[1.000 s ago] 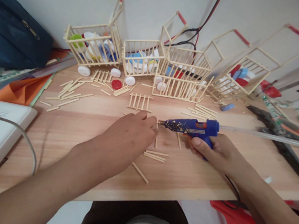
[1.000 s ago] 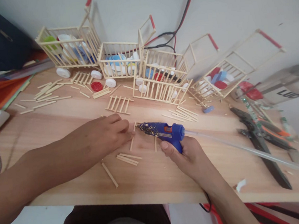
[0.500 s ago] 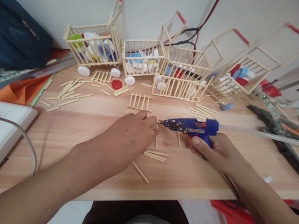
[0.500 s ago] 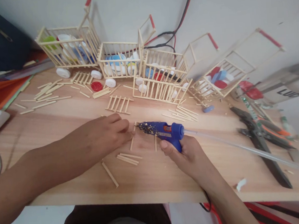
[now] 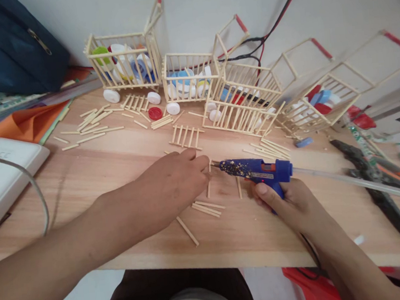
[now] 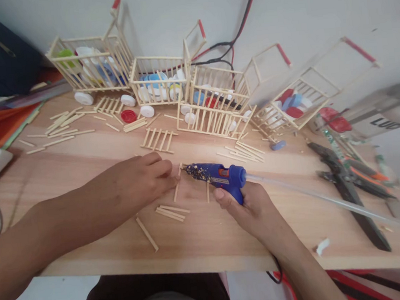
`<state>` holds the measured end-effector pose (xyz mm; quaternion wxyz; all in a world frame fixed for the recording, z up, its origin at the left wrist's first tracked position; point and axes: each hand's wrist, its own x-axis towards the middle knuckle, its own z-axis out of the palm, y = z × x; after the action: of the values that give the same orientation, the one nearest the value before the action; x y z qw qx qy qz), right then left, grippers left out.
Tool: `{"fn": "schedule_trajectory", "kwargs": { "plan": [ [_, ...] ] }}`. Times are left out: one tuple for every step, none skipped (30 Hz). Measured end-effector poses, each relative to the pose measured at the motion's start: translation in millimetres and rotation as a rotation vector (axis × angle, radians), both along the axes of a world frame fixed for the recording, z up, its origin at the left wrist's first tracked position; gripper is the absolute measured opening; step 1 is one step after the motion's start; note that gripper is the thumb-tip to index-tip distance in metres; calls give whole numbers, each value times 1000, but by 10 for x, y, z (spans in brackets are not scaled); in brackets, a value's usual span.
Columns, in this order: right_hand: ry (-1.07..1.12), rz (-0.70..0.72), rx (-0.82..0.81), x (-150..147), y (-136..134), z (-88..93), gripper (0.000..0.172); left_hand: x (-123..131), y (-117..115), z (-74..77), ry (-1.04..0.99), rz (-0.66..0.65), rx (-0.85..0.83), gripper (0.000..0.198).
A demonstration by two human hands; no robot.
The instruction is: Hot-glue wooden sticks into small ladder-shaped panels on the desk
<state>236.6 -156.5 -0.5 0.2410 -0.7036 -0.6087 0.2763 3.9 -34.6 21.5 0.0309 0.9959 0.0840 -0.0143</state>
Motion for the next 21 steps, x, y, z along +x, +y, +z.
{"fn": "schedule_trajectory", "kwargs": {
  "plan": [
    [-1, 3, -1, 0, -3, -2, 47, 0, 1, -2, 5, 2, 5, 26],
    [-1, 6, -3, 1, -6, -3, 47, -1, 3, -5, 7, 4, 10, 26],
    [-3, 8, -6, 1, -9, -4, 46, -3, 5, -9, 6, 3, 14, 26],
    [-5, 7, -7, 1, -11, -4, 46, -4, 8, -13, 5, -1, 17, 26],
    [-9, 4, -7, 2, -13, -4, 46, -4, 10, -16, 1, -6, 21, 25],
    [-13, 4, -9, 3, -14, -3, 45, -3, 13, -16, -4, -11, 25, 24],
    [-14, 4, -11, 6, -16, -3, 45, 0, 15, -14, -7, -15, 27, 23],
    [-12, 6, -11, 10, -17, -4, 45, 4, 15, -9, -8, -18, 28, 22],
    [-7, 6, -13, 15, -21, -8, 45, 9, 15, 0, -4, -17, 26, 21],
    [2, 4, -14, 22, -26, -13, 46, 13, 13, 11, 6, -13, 19, 20],
    [14, -2, -12, 29, -34, -22, 47, 17, 11, 22, 14, -8, 10, 18],
    [26, -11, -8, 36, -47, -31, 48, 20, 8, 34, 24, 0, 2, 17],
    [34, -25, -2, 45, -64, -40, 49, 22, 5, 43, 31, 6, -2, 17],
    [34, -44, 6, 54, -87, -45, 49, 22, 2, 49, 32, 12, -2, 17],
    [23, -75, 21, 64, -114, -45, 48, 21, 0, 52, 30, 13, 1, 18],
    [-4, -120, 44, 78, -146, -37, 47, 20, -1, 52, 26, 9, 6, 18],
    [-45, -173, 74, 97, -182, -20, 44, 18, -1, 51, 22, 4, 12, 19],
    [-102, -218, 107, 123, -220, 6, 41, 16, 0, 49, 17, 0, 16, 19],
    [-176, -251, 138, 159, -261, 37, 39, 14, 2, 46, 11, -3, 19, 19],
    [-265, -267, 156, 208, -304, 71, 37, 14, 4, 43, 4, -4, 22, 18],
    [-359, -268, 163, 271, -349, 105, 34, 14, 6, 39, 0, -2, 23, 18]
  ]
}}
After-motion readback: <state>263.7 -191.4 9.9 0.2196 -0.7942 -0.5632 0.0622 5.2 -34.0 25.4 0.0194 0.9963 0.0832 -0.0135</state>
